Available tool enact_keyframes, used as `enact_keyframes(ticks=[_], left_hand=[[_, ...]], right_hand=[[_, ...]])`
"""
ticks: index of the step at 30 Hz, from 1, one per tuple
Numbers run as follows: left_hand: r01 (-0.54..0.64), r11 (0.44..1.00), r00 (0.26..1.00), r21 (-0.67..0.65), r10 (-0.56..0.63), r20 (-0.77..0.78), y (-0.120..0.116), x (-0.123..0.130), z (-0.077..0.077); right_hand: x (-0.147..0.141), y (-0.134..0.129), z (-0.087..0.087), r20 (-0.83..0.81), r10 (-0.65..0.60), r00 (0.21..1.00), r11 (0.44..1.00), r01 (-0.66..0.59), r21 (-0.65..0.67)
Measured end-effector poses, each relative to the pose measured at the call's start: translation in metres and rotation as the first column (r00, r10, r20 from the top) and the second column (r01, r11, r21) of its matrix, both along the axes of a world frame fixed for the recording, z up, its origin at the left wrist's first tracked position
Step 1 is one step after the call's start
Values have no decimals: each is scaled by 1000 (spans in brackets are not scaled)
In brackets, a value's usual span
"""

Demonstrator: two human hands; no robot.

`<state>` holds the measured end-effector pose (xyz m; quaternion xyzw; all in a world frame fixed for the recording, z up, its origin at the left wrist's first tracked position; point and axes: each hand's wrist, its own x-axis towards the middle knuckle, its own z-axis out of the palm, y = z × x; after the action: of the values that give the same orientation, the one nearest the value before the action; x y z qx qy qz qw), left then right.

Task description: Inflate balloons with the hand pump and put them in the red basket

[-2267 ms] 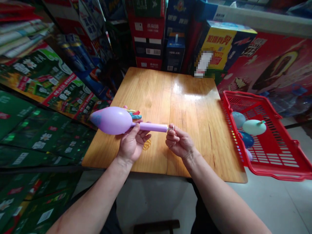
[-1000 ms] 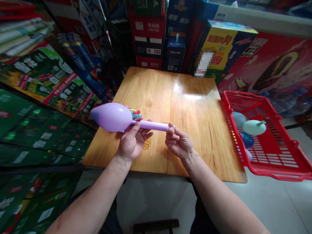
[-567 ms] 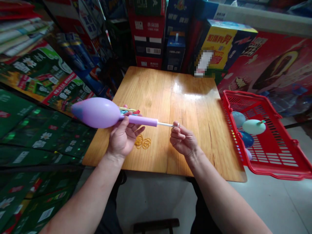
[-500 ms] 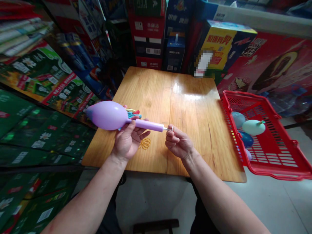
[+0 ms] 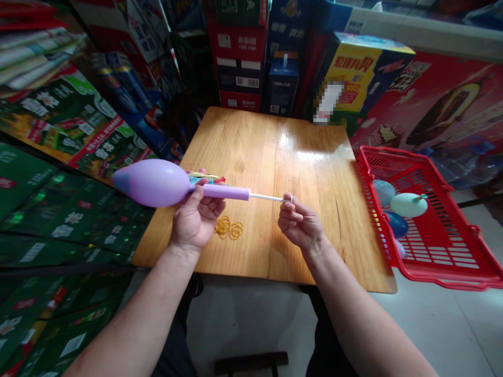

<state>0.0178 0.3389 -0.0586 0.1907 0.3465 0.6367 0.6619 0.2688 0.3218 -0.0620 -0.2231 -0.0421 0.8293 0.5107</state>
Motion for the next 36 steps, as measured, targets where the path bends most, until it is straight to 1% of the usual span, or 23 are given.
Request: enact_keyframes(ticks=[1,3,5,9,13,15,18,19,21,24,26,29,33,36], left_hand=[[19,1000,1000,-2,-19,-4,-3,3,0],[94,995,995,-28,-94,-14,-10,11,-2],[134,990,991,-47,-135,-17,-16,19,-4],[121,991,992,-58,-122,-9,-17,26,-7],[127,988,992,-92,-126,12,-8,18,-8],[97,991,995,-88,-97,3,-4,12,-6],[15,999,999,-32,-16,-32,-1,4,-2],[13,1000,999,-16,-14,-41,-2,4,-2],[61,998,997,-11,-61,-48,-6,7,-1],[130,991,991,-40,-131,-27,-15,17,-3],[126,991,992,-42,-126,-4,-18,22,-5],[109,993,994,-38,-108,26,-15,23,-6],[84,995,996,-55,-84,9,-4,12,-3],[7,1000,1000,-7,-8,-14,3,-1,0]], right_hand=[[-3,-1,-1,-1,7,1000,1000,-7,-3],[-10,-3,-5,8,43,999,999,-43,-21],[-17,-5,-8,16,67,998,997,-66,-43],[-22,-6,-10,27,60,998,997,-59,-58],[-12,-3,-8,9,63,998,993,-62,-100],[-3,0,-5,17,69,997,993,-67,-92],[4,2,-3,33,37,999,998,-35,-49],[4,1,-2,37,27,999,999,-26,-42],[-2,0,-3,44,37,998,998,-35,-47],[-15,-4,-6,35,65,997,996,-63,-64],[-22,-5,-8,22,63,998,996,-61,-59],[-24,-5,-9,6,69,998,996,-69,-59],[-12,-2,-5,13,77,997,996,-76,-51],[-1,1,-1,12,31,999,999,-31,-11]])
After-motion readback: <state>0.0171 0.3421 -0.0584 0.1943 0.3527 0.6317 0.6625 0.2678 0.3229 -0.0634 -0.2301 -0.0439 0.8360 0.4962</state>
